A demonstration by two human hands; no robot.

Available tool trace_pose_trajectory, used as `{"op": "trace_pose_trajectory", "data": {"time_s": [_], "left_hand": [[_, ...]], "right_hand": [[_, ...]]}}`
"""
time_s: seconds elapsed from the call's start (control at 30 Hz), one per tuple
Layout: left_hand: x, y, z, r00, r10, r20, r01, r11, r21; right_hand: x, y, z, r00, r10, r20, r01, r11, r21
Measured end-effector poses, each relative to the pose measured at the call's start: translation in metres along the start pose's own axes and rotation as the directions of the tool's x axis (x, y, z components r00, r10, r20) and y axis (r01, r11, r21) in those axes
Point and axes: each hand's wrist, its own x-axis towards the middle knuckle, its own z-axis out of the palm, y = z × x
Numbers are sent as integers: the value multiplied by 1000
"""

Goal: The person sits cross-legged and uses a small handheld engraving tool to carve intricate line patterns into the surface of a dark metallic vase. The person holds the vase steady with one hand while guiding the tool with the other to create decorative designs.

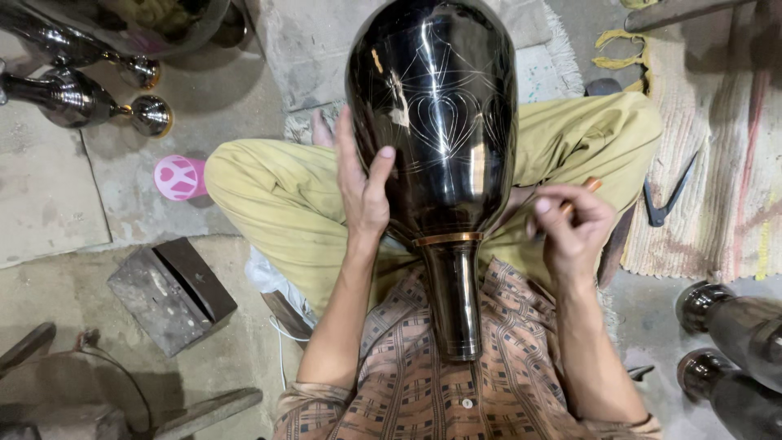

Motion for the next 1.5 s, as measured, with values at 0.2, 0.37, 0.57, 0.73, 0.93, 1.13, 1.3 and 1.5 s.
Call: {"op": "trace_pose_trajectory", "data": {"time_s": [0.2, 0.37, 0.57, 0.73, 0.93, 1.13, 1.3, 1.5], "left_hand": [[-4, 54, 6, 955, 245, -167, -233, 968, 88], [18, 95, 16, 934, 333, -131, -262, 885, 385], [48, 104, 10, 907, 378, -189, -306, 896, 322], [45, 102, 9, 908, 380, -175, -307, 889, 339], [44, 101, 12, 917, 369, -149, -304, 892, 334], [43, 100, 14, 932, 342, -120, -287, 898, 334], [37, 100, 17, 949, 298, -100, -246, 903, 352], [36, 91, 21, 958, 264, -110, -223, 931, 291]], "right_hand": [[-28, -52, 74, 868, -325, 374, 414, 891, -188], [-46, -70, 139, 665, -308, 681, 680, 625, -382], [-69, -70, 167, 525, -309, 793, 791, 521, -321], [-60, -69, 154, 587, -254, 769, 693, 648, -315], [-65, -66, 151, 574, -213, 790, 695, 637, -333], [-73, -72, 152, 578, -137, 804, 598, 742, -304], [-68, -75, 150, 597, -113, 794, 660, 632, -407], [-72, -80, 154, 524, -43, 851, 659, 654, -372]]}}
